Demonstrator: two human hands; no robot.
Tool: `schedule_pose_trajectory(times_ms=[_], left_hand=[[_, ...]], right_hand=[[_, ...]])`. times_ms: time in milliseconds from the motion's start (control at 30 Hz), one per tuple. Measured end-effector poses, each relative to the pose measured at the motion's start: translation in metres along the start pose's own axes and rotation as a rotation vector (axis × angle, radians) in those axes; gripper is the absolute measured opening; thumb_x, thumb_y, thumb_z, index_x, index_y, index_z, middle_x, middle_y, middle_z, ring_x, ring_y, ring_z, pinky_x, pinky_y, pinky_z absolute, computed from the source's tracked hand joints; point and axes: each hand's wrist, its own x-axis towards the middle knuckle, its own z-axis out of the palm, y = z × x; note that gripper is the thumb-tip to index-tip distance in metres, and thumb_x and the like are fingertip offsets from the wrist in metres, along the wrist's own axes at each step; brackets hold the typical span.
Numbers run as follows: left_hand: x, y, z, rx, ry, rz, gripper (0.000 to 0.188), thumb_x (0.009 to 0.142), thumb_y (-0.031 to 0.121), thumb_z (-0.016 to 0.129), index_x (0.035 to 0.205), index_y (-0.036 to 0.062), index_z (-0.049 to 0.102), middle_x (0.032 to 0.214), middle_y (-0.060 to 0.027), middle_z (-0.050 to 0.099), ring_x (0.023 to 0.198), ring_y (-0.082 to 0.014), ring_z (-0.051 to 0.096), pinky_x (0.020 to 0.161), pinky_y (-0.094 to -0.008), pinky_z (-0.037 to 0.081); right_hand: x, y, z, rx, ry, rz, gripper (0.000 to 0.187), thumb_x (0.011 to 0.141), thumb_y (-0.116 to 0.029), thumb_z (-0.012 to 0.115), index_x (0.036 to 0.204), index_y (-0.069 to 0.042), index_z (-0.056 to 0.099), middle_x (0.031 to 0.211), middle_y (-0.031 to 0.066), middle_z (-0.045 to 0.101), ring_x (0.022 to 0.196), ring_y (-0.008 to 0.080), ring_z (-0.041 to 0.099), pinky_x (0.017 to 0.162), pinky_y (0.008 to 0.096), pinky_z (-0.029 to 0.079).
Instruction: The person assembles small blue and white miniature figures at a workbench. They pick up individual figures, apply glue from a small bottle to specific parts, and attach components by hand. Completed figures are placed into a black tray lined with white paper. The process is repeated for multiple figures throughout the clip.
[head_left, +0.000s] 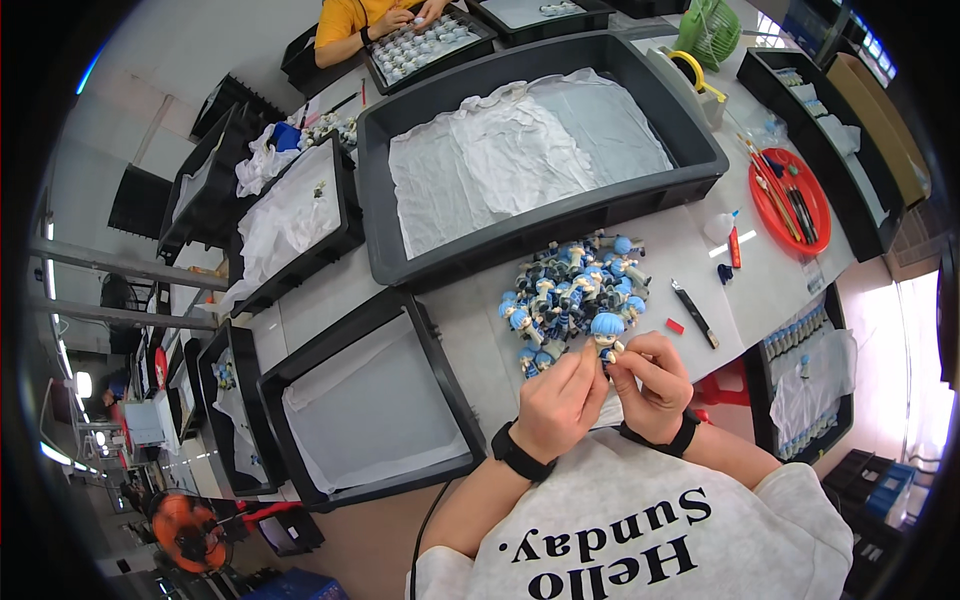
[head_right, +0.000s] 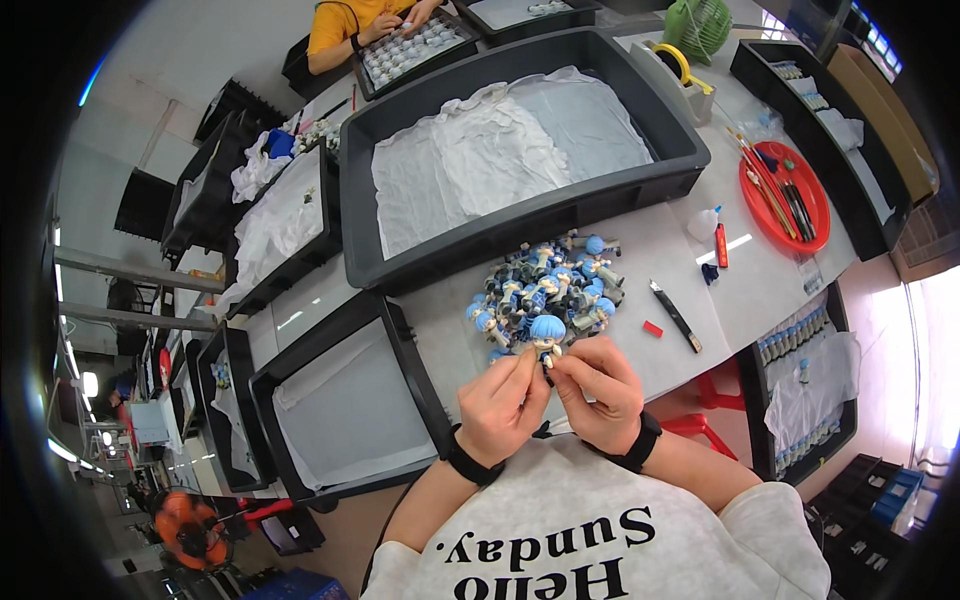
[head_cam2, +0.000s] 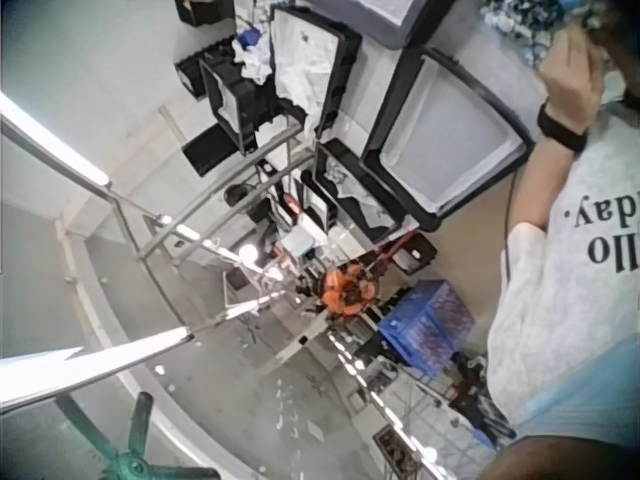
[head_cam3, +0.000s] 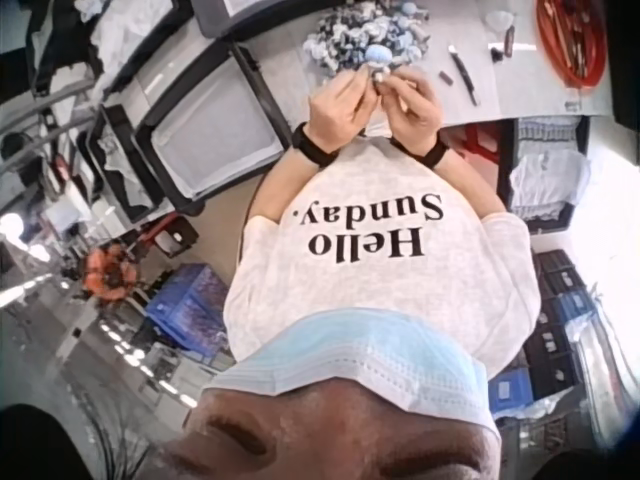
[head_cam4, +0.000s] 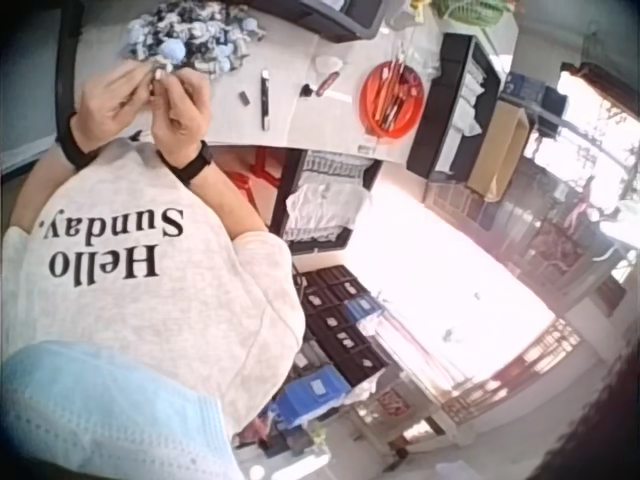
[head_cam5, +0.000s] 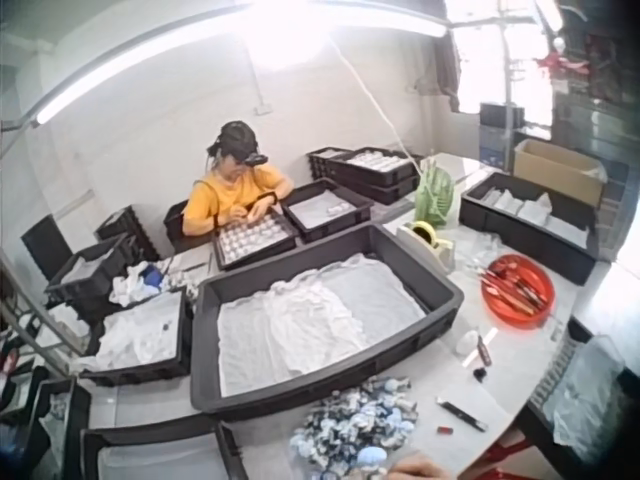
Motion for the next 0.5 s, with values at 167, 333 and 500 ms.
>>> schedule_pose_trajectory(times_ms=[167,333,500], left_hand=[[0.0002,-0.0009,-0.0009,-0.002,-0.038,0.015,0.022,0.072,-0.001,0.062,0.094,-0.0057,0.061,0.07,-0.0095,0.057,0.049,-0.019,0.055,0.044,-0.026,0.043],[-0.0011,0.0005,0.001,-0.267,-0.058,-0.222,0.021,0.076,-0.002,0.059,0.097,-0.006,0.06,0.072,-0.0102,0.059,0.057,-0.0153,0.059,0.05,-0.0236,0.047],[0.0022,0.0007,-0.0016,-0.46,-0.118,-0.374,0.02,0.08,-0.003,0.056,0.099,-0.0074,0.059,0.078,-0.0105,0.06,0.064,-0.014,0.062,0.056,-0.0215,0.049]], right_hand=[[0.001,-0.0016,0.0015,-0.009,0.044,-0.003,0.018,0.069,0.011,0.064,0.085,0.003,0.061,0.082,0.0094,0.054,0.069,0.0181,0.053,0.059,0.0252,0.043],[0.0027,0.0015,-0.0006,0.0,0.045,0.04,0.018,0.068,0.011,0.063,0.084,0.003,0.06,0.082,0.0091,0.053,0.069,0.0172,0.054,0.059,0.0244,0.044],[0.0075,-0.0023,-0.0003,0.073,0.056,0.179,0.018,0.067,0.01,0.064,0.083,0.003,0.061,0.082,0.0081,0.054,0.07,0.0162,0.054,0.06,0.0251,0.044]])
